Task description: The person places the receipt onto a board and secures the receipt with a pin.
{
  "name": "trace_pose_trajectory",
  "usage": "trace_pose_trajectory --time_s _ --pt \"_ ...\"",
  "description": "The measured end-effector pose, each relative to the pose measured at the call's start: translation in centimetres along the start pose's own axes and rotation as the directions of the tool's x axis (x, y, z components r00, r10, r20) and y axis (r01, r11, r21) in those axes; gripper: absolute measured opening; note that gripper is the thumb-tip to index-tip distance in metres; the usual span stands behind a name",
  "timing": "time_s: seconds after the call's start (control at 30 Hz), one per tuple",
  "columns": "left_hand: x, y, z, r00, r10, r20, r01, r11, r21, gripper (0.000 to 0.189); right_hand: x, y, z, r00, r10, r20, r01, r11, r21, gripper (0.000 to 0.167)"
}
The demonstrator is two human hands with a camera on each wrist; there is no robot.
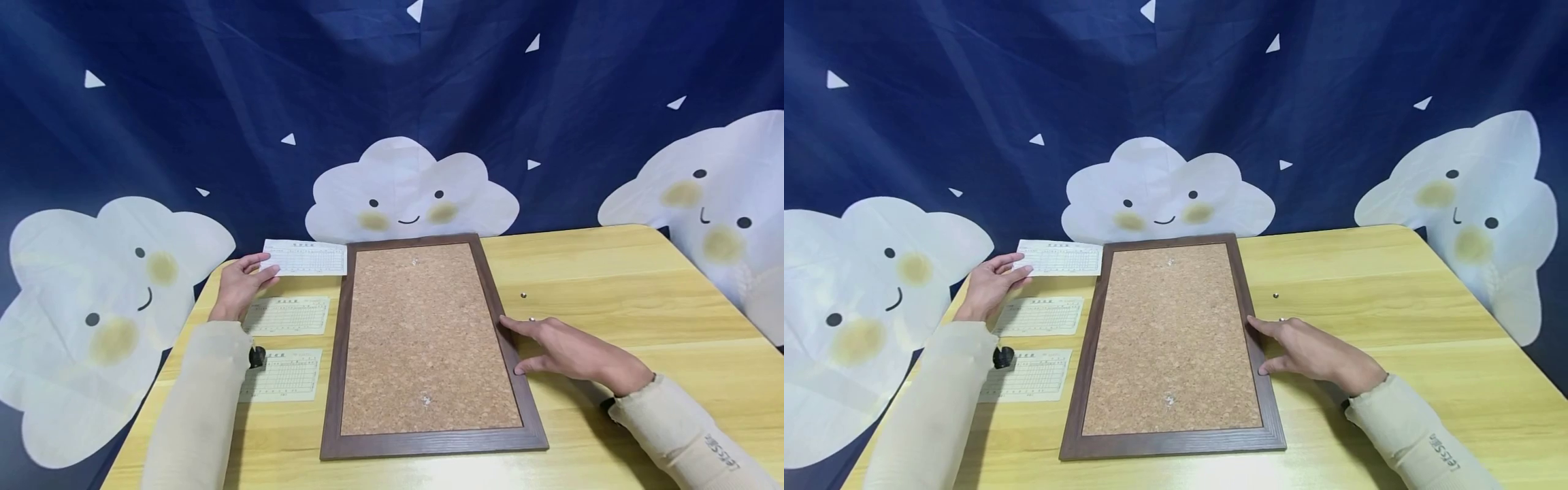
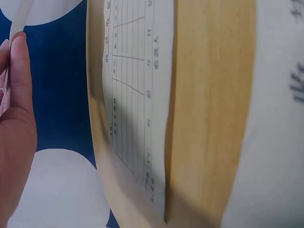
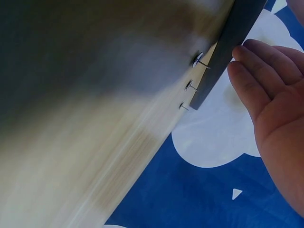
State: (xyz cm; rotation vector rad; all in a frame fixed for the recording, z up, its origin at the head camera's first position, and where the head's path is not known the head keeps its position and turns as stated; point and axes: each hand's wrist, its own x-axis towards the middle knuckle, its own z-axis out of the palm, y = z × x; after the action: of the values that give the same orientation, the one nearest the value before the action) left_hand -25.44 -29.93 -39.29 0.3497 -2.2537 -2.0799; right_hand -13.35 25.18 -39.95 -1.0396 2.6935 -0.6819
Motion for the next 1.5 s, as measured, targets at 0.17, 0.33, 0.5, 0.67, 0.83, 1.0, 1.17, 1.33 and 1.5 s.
trace_pose_trajectory --time_s 0.17,0.33,0.5,0.67,0.83,1.0,1.17,1.33,1.5 --pt "0.0 0.2 0.5 1.0 0.002 0.004 -0.003 0.998 0.068 0.055 0.0 0.1 0.0 1.0 0.0 0.0 0.0 1.0 0.003 0.081" --pt "-0.1 0.4 1.1 1.0 0.017 0.021 -0.018 0.998 0.064 0.056 0.0 0.1 0.0 1.0 -0.004 -0.004 0.004 1.0 0.002 0.081" --pt "-0.2 0.7 1.5 0.999 0.031 0.023 -0.032 0.998 0.051 0.055 0.0 0.1 0.0 1.0 -0.008 -0.002 0.008 1.0 0.001 0.081" --pt "-0.5 1.0 2.0 0.999 0.041 0.029 -0.043 0.996 0.076 0.053 0.0 0.0 -0.1 1.0 -0.01 -0.004 0.01 1.0 -0.01 0.08" --pt "-0.5 1.2 2.4 0.997 0.066 0.042 -0.069 0.995 0.074 0.053 0.1 -0.1 -0.2 1.0 -0.003 -0.003 0.003 1.0 -0.009 0.08" --pt "-1.0 1.9 3.0 0.996 0.066 0.065 -0.071 0.994 0.088 0.054 0.0 -0.2 -0.2 1.0 0.013 0.003 -0.013 1.0 -0.004 0.081" --pt "-0.9 1.8 3.3 0.995 0.065 0.073 -0.071 0.993 0.097 0.054 0.1 -0.2 -0.2 1.0 0.023 0.012 -0.023 1.0 -0.003 0.082" --pt "-0.6 1.4 3.7 0.995 0.073 0.073 -0.08 0.992 0.093 0.053 0.1 -0.3 -0.3 1.0 0.023 0.014 -0.023 1.0 -0.003 0.082" --pt "-0.8 1.4 4.2 0.994 0.071 0.083 -0.077 0.995 0.069 0.052 0.2 -0.4 -0.3 1.0 0.02 0.016 -0.02 1.0 -0.004 0.08"
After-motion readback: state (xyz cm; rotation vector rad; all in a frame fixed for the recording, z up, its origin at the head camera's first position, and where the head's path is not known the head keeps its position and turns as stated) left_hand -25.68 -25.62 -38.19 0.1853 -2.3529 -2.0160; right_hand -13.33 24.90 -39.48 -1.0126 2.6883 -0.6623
